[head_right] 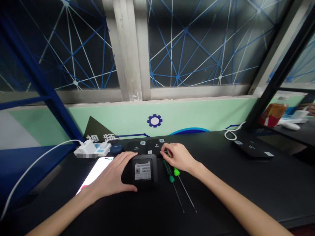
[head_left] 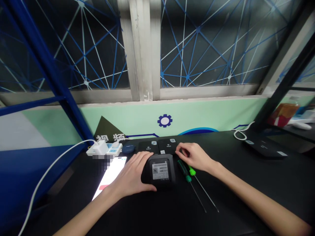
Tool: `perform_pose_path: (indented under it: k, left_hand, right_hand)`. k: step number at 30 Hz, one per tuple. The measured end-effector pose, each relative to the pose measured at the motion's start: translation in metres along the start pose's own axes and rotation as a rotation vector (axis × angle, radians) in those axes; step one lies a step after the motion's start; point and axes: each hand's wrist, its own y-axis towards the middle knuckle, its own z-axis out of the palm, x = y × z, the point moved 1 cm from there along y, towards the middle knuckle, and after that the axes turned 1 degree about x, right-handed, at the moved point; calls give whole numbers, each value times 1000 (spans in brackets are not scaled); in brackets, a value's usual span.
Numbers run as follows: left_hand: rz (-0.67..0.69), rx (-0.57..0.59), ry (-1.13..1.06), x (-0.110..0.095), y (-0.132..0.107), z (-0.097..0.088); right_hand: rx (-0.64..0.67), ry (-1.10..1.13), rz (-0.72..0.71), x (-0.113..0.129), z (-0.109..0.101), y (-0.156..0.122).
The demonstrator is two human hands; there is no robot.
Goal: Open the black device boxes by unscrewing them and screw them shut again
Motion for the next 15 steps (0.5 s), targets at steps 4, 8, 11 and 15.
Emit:
perform_pose_path:
  k: [4, 8, 11, 15]
  left_hand:
    - [-36, 34, -20, 0, 1, -1]
    - [-68, 41, -42, 1, 2, 0]
    - [-92, 42, -47, 2, 2, 1]
    - [-103, 42, -40, 2, 1, 3]
  right_hand:
    - [-144, 89, 118, 0, 2, 0]
    - [-196, 166, 294, -4, 12, 0]
    - [-258, 305, 336, -4, 20, -1]
    - [-577, 632, 277, -1, 26, -5]
